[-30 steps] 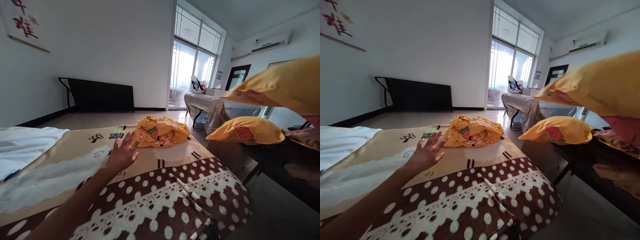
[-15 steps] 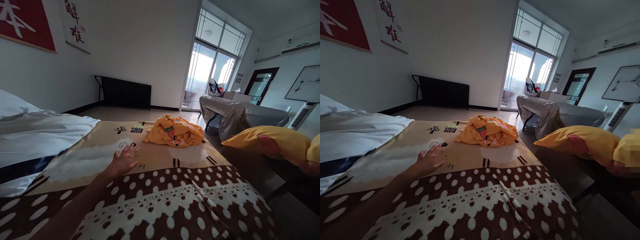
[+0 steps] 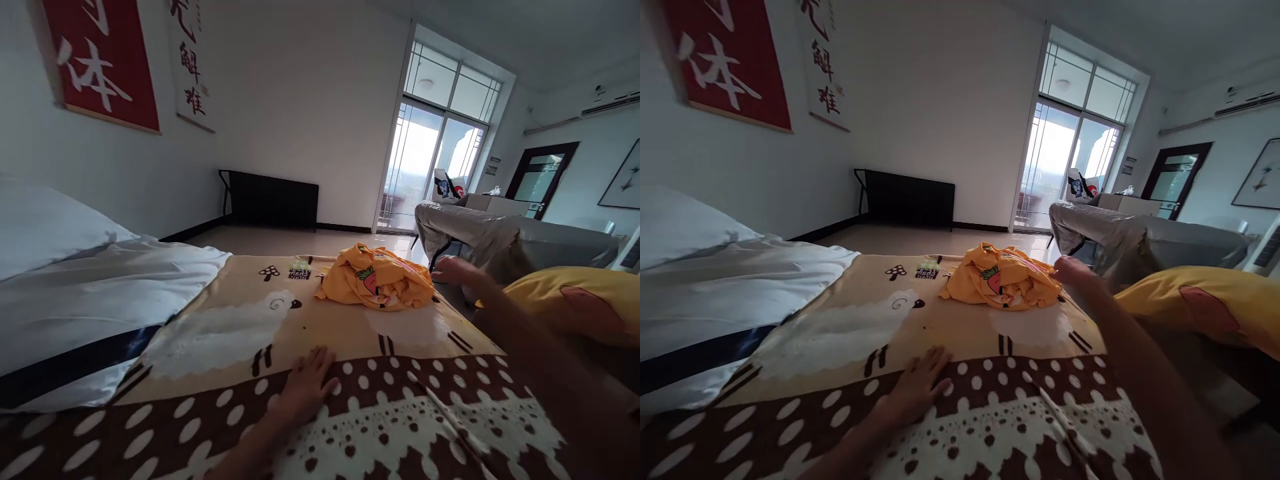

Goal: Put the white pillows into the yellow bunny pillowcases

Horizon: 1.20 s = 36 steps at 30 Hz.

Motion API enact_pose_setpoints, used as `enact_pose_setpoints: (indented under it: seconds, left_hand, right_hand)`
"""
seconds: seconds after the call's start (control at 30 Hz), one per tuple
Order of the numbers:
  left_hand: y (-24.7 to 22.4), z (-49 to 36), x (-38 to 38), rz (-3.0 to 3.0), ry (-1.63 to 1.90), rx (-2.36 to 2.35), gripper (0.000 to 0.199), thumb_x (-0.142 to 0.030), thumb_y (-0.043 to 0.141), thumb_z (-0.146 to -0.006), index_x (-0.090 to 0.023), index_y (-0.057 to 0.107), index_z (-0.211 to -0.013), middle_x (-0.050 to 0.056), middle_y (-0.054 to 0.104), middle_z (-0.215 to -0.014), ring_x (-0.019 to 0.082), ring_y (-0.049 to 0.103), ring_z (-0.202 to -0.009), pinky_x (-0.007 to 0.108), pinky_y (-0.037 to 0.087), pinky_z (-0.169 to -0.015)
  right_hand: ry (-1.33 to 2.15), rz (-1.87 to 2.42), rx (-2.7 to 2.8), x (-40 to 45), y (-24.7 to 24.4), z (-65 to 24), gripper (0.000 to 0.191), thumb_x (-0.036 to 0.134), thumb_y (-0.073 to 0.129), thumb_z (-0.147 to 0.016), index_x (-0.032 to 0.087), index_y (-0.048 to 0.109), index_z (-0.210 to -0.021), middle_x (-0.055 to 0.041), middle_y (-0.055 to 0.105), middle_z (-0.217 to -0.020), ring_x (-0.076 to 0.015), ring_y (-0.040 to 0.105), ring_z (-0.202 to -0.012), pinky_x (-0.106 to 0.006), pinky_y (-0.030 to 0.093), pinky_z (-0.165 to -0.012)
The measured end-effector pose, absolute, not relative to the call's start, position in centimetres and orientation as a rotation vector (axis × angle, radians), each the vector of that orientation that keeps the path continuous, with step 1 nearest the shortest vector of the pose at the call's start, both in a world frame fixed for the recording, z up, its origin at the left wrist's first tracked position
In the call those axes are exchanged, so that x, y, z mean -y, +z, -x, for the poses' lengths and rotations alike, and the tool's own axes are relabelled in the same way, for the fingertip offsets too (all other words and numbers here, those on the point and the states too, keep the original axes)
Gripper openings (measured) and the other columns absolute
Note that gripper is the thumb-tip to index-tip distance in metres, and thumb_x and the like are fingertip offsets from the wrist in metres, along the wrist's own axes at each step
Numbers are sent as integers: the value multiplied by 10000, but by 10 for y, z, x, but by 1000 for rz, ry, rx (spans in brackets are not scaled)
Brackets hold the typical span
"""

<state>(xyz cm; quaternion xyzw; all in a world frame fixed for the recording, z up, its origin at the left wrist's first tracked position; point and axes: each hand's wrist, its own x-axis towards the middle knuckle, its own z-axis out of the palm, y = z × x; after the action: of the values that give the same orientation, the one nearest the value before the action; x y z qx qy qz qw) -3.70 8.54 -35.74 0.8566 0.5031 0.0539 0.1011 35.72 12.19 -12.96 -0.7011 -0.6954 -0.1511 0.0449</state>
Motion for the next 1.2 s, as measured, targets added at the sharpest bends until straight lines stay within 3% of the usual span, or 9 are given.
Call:
enact_pose_setpoints:
  seconds: [0.13, 0.23, 0.47, 0.6, 0.67, 0.8, 0.9, 1.13, 1.2]
  left_hand:
    - [-355, 39, -83, -2500, 159, -1479, 620, -503, 303, -909, -232, 325, -1466, 68, 205, -1567, 268, 150, -1450, 528, 136, -1152]
    - [-349, 40, -79, -2447, 147, -1465, 642, -482, 339, -885, -208, 331, -1466, 86, 197, -1568, 279, 137, -1451, 527, 108, -1159]
    - [-369, 45, -92, -2374, 227, -1340, 700, -509, 365, -849, -194, 314, -1472, 125, 167, -1574, 322, 100, -1451, 567, 51, -1153]
    - [-382, 45, -103, -2364, 236, -1301, 743, -530, 411, -818, -178, 323, -1466, 151, 165, -1571, 355, 94, -1446, 599, 48, -1140]
    - [-383, 45, -104, -2349, 236, -1276, 735, -530, 389, -833, -178, 308, -1473, 142, 147, -1577, 352, 75, -1449, 593, 44, -1143]
    - [-380, 47, -100, -2333, 274, -1286, 719, -554, 367, -846, -198, 319, -1468, 120, 146, -1582, 348, 84, -1448, 579, 39, -1149]
    - [-379, 50, -97, -2360, 345, -1289, 689, -550, 379, -847, -219, 355, -1450, 109, 200, -1572, 331, 127, -1444, 557, 63, -1155]
    - [-358, 47, -100, -2096, 658, -1171, 658, -411, 576, -718, -118, 530, -1305, 213, 312, -1508, 383, 207, -1409, 569, 24, -1139]
    - [-337, 49, -105, -1865, 851, -1111, 657, -487, 556, -727, -140, 533, -1285, 216, 389, -1463, 369, 300, -1374, 548, 101, -1139]
  right_hand:
    - [-341, 2012, 2219, -187, -188, -270, 497, 281, 623, -795, 167, 576, -1277, -144, 441, -1440, -253, 484, -1240, -319, 387, -993]
    - [-242, 1937, 2221, -223, -215, -216, 566, 273, 579, -805, 221, 497, -1363, -103, 303, -1531, -250, 465, -1257, -326, 394, -980]
    - [-13, 1936, 2000, -286, -249, -151, 438, 235, 544, -811, 273, 599, -1244, -89, 359, -1498, -258, 489, -1210, -345, 403, -923]
    - [81, 1916, 1781, -302, -262, -141, 378, 206, 536, -812, 127, 633, -1169, -221, 479, -1365, -303, 504, -1183, -387, 391, -922]
    - [122, 1855, 1688, -303, -262, -140, 313, 228, 553, -819, 83, 654, -1078, -230, 580, -1214, -287, 549, -1103, -385, 401, -908]
    - [206, 1640, 1526, -296, -237, -139, 252, 354, 550, -855, 134, 652, -924, -93, 663, -977, -211, 599, -910, -374, 459, -835]
    - [277, 1405, 1420, -285, -197, -139, 304, 390, 506, -816, 139, 664, -883, -88, 678, -890, -234, 602, -873, -354, 485, -759]
    - [410, 891, 1398, -209, -99, -131, 418, 386, 573, -717, 180, 658, -1071, -70, 657, -1070, -180, 618, -879, -320, 515, -738]
    - [440, 727, 1463, -169, -95, -125, 364, 367, 601, -721, 207, 683, -1038, -58, 639, -1141, -185, 607, -958, -316, 513, -777]
